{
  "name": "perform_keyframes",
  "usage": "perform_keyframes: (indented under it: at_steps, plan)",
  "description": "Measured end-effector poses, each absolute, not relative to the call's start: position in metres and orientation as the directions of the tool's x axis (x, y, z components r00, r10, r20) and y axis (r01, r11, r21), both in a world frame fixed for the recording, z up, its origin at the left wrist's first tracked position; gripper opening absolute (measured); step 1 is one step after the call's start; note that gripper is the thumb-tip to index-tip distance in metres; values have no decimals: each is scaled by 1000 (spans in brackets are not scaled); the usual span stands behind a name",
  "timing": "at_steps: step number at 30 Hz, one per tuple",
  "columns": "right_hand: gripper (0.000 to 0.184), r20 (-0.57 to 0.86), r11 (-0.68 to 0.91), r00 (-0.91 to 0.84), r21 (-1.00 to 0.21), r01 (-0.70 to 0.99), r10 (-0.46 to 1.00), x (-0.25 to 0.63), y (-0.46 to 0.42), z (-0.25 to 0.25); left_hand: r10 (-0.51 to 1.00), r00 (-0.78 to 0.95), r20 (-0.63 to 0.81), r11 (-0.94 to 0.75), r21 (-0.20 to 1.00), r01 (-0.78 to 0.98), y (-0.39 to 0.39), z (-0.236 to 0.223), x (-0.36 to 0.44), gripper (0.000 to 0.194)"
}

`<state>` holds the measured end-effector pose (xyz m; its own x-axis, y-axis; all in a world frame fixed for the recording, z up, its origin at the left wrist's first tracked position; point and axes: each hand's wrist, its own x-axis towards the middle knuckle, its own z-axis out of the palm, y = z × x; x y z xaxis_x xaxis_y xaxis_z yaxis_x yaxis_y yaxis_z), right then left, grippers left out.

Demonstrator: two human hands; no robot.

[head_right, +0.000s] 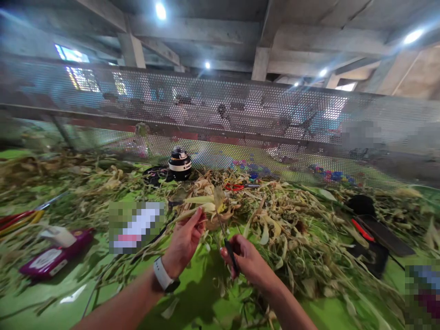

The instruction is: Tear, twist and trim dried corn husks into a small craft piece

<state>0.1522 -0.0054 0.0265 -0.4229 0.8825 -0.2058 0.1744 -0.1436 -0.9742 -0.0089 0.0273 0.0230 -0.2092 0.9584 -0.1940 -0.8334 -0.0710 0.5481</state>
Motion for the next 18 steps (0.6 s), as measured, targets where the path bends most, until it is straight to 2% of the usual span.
perform_keyframes:
  at_steps: [6, 13, 18]
  plan:
    - [45, -173, -124, -453, -983, 136, 874, 151, -7, 17, 954, -243, -173, -108, 559, -822, 26, 24, -9, 25]
    - [47, -156, -128, -367, -987, 102, 917, 148, -8, 18, 989, -109, -102, -3, 717, -697, 12, 9, 6, 18]
    - [46, -125, -100, -358, -991, 88, 925, 150, -7, 19, 985, -118, -125, 6, 710, -704, 12, 9, 5, 20]
